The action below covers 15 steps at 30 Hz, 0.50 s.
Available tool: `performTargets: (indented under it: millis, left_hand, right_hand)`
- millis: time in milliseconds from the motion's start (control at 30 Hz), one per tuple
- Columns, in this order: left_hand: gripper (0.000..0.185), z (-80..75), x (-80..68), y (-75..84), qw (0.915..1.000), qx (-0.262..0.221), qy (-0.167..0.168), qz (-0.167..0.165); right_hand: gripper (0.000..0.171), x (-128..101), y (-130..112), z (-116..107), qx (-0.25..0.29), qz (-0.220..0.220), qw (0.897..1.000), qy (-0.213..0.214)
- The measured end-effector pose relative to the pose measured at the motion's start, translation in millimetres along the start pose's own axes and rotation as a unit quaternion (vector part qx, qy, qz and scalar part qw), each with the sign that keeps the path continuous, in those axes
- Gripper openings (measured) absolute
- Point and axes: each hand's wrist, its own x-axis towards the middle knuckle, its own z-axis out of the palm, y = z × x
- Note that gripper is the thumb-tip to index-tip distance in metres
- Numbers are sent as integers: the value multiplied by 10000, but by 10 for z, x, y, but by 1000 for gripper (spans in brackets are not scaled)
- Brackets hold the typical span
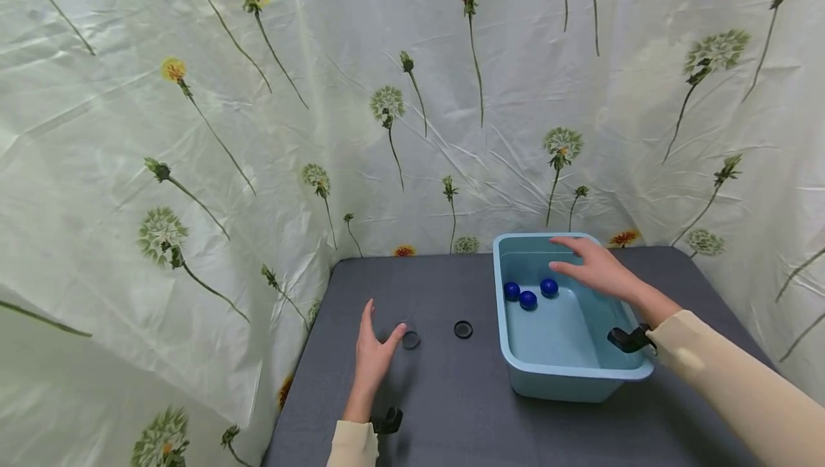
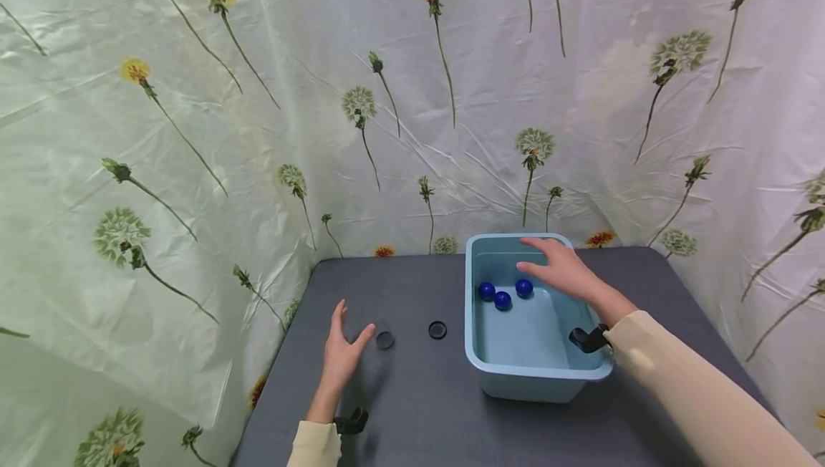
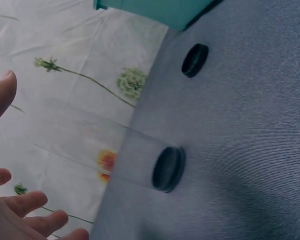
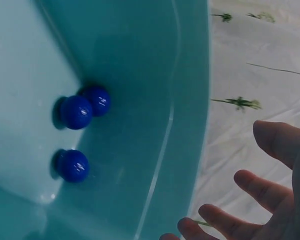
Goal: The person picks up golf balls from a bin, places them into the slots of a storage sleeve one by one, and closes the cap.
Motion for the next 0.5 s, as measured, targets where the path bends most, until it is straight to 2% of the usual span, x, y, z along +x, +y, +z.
performTargets:
  millis: [100, 300, 500]
  left_hand:
    - [90, 36, 12, -87, 9997, -215, 63, 17]
    - [87, 82, 39, -168, 9981, -607, 80, 120]
    - [85, 182, 61, -234, 9982, -599, -73, 51]
  right_hand:
    - [70, 104, 39, 96, 73, 78, 9998, -139]
    - [58, 316, 220, 262, -182, 266, 9988, -378]
    - [57, 443, 403, 415, -484, 591, 9932, -881]
